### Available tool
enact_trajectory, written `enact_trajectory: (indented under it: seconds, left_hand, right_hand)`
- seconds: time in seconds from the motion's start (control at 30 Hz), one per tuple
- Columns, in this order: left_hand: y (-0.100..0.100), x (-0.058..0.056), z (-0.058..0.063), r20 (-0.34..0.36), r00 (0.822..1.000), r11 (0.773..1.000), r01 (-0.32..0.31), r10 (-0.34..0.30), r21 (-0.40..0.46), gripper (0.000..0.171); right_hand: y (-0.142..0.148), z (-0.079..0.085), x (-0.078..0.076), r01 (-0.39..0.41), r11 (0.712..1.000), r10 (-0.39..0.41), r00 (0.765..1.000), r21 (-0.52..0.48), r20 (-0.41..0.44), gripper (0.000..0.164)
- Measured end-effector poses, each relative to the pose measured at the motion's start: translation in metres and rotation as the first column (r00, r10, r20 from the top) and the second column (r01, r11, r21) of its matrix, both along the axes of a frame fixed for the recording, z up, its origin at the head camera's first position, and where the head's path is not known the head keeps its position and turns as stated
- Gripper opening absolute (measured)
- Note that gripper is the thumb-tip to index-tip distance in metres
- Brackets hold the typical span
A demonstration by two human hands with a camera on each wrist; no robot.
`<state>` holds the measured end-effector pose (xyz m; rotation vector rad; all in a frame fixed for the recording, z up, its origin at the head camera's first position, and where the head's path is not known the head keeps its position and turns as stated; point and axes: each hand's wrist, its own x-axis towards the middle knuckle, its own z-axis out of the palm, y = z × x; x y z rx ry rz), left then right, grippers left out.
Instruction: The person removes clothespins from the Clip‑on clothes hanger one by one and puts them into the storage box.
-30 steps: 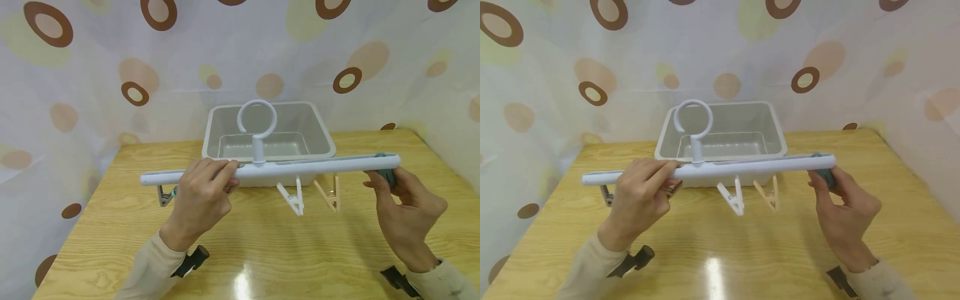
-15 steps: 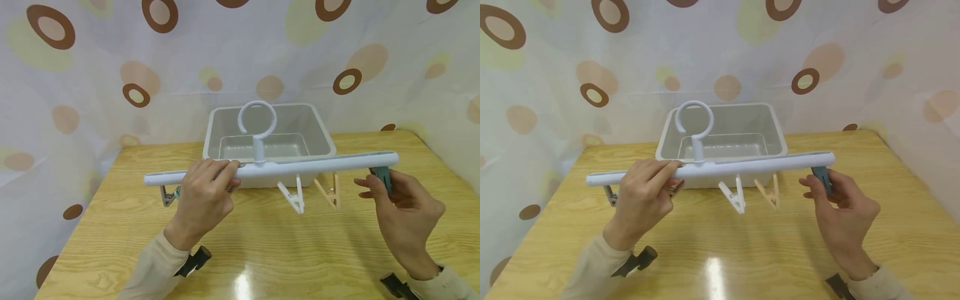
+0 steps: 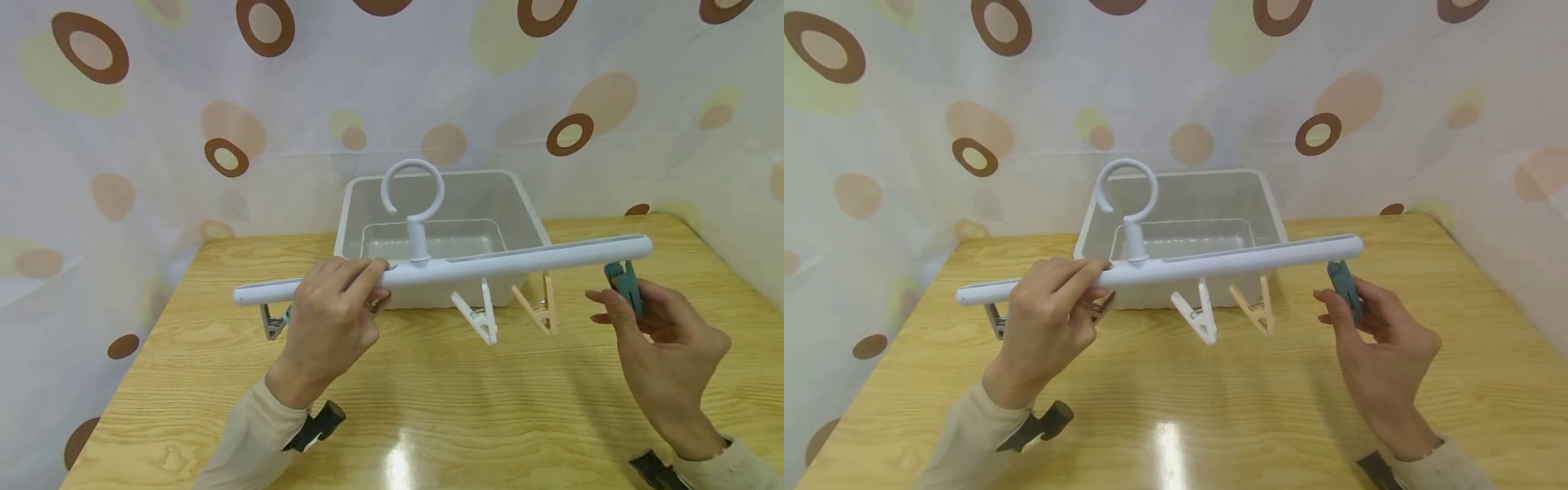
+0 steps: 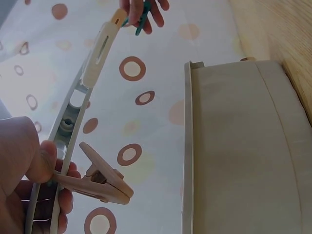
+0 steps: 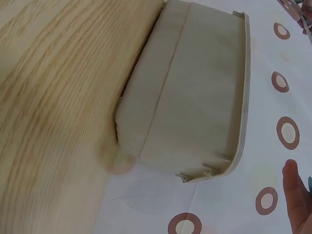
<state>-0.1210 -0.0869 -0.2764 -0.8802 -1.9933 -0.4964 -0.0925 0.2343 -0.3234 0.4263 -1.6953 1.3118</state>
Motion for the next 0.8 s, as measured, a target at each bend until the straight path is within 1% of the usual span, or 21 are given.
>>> enact_trajectory:
  seconds: [0.17,0.3,0.5,0.63,0.8]
  left_hand:
    - [0.000,0.000,0.000,0.003,1.000,1.000,0.009,-0.009,0.001,0.011]
    - [0.000,-0.001,0.000,-0.001,1.000,1.000,0.013,-0.013,0.000,0.010]
    - [-0.001,0.000,-0.002,-0.002,1.000,1.000,0.014,-0.014,-0.009,0.010]
    - [0.000,0.000,-0.003,0.001,1.000,1.000,0.018,-0.018,-0.014,0.011]
    - [0.001,0.000,-0.003,-0.010,1.000,1.000,0.018,-0.018,-0.021,0.011]
  right_hand:
    - [0.006,-0.002,-0.001,0.002,0.998,-0.003,1.000,0.057,0.005,0.026]
    - [0.011,-0.004,-0.003,0.006,0.997,-0.007,1.000,0.075,0.005,0.030]
    - [0.018,-0.004,-0.007,0.043,0.993,-0.044,0.999,0.113,0.003,0.026]
    - [0.021,-0.003,-0.012,0.067,0.987,-0.065,0.998,0.144,-0.019,0.025]
    - [0.025,0.000,-0.019,0.037,0.987,-0.034,0.999,0.153,-0.021,0.026]
